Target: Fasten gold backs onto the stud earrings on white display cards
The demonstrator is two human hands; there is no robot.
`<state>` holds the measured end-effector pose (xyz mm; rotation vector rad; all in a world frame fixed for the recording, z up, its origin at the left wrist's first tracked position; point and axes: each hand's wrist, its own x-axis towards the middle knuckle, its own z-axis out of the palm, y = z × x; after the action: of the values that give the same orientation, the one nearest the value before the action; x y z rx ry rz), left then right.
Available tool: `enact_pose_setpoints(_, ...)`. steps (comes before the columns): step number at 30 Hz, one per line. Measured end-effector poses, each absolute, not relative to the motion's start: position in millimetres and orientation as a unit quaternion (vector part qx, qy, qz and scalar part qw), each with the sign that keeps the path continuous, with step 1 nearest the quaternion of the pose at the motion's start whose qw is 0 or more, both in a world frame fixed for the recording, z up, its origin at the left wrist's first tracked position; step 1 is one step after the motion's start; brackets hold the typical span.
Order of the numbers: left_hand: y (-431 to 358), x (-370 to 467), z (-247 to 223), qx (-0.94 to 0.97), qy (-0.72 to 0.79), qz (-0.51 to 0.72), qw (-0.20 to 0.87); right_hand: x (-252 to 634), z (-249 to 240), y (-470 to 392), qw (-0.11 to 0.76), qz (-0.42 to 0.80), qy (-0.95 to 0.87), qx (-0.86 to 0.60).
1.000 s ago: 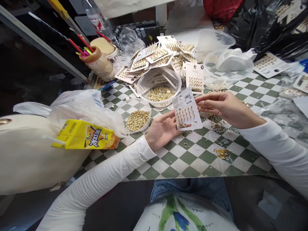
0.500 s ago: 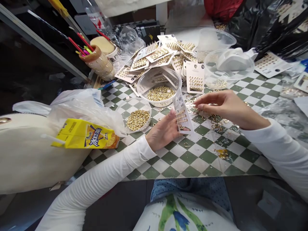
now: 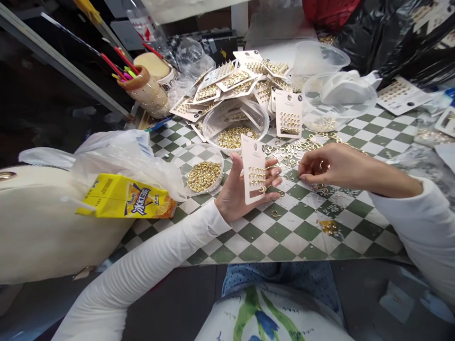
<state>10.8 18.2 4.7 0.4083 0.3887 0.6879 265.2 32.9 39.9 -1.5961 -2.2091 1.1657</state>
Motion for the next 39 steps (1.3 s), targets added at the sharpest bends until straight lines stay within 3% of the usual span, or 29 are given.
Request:
enact_pose_setpoints(10,14,10,4,0.222,0.215,0.365,0.878,263,48,29,0.190,0.338,-0.735,-0.557)
enact_pose_setpoints(19,17,11,6,0.226,0.190,0.364,0.883,255,50,26,0.236,0.415,-0.691,-0.543)
enact_pose_setpoints(39,17,9,11,0.221,0.181,0.343,0.895,281,38,42,0.118,0.351,-0.746,-0.554)
